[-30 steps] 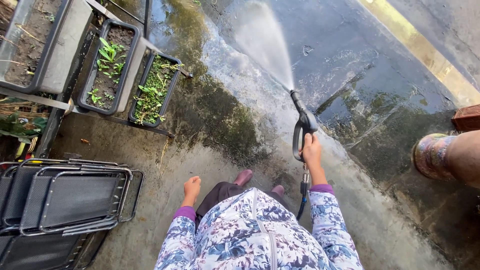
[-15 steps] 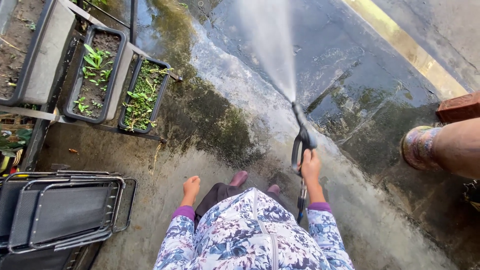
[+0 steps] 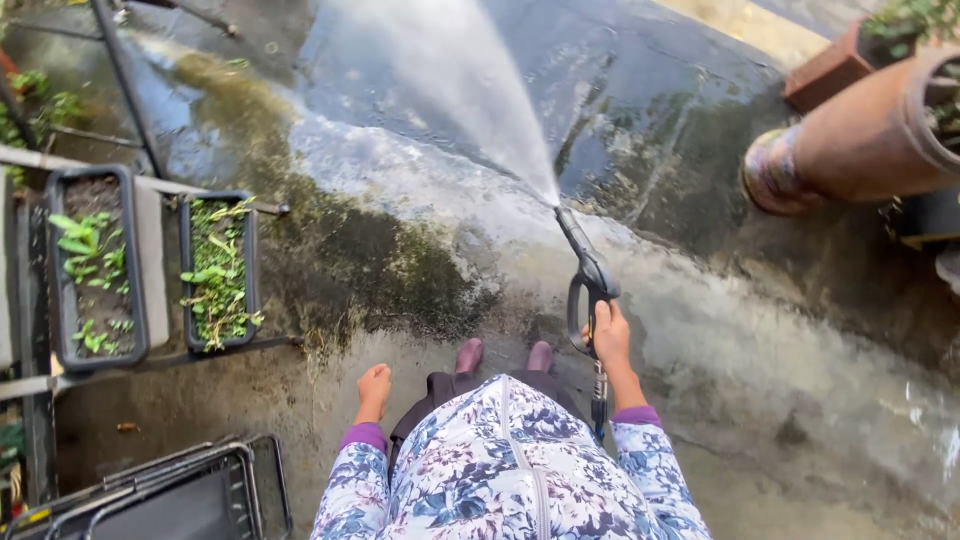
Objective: The person uses a pressure washer to clean a concrete floor and a wooden board in an outdoor area. They move a pair of sandals and a wooden board to clean underneath them, then spray the floor and a nearby step.
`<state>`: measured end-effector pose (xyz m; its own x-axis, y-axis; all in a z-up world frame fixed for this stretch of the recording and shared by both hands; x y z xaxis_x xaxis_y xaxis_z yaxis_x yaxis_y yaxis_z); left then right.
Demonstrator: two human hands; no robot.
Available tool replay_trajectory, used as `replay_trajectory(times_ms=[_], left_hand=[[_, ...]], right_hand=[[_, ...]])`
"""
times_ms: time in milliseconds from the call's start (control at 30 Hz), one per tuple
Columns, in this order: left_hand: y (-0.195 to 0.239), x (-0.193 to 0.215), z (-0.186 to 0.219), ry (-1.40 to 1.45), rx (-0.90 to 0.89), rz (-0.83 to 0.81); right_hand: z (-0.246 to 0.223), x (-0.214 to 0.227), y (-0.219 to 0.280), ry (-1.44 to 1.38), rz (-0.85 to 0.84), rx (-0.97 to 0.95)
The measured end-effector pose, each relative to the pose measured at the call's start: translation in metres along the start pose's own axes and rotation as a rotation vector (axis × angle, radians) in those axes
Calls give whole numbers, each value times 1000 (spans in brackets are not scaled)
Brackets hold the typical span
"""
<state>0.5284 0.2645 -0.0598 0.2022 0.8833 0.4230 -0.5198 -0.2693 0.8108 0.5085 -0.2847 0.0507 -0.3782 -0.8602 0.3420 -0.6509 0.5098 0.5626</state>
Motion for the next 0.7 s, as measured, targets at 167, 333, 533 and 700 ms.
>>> replay_trajectory(times_ms=[167,333,533,700], left_hand=[[3,-40,53,-82,-77,-65],[12,-90,80,-166,-107,-121],[43,-146,95,-217,-108,-131],[56,-185,102,-242,-128,-110]], right_hand=[[120,79,15,-43,166,-195],[171,151,16,-34,336,-337],[156,233,-29,-117,441,-268],[124,290,-50,-124,469,-139]])
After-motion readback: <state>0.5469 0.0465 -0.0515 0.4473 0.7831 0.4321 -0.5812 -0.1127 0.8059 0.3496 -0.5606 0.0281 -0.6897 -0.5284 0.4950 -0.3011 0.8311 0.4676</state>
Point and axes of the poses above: each hand's wrist, its own y-axis away from the middle knuckle, its own x-axis out of the back of the hand, z = x × y, the point moved 8 cm from there along -y, towards the middle knuckle, and after that the axes turned 6 degrees about -z, right-handed, at the moved point
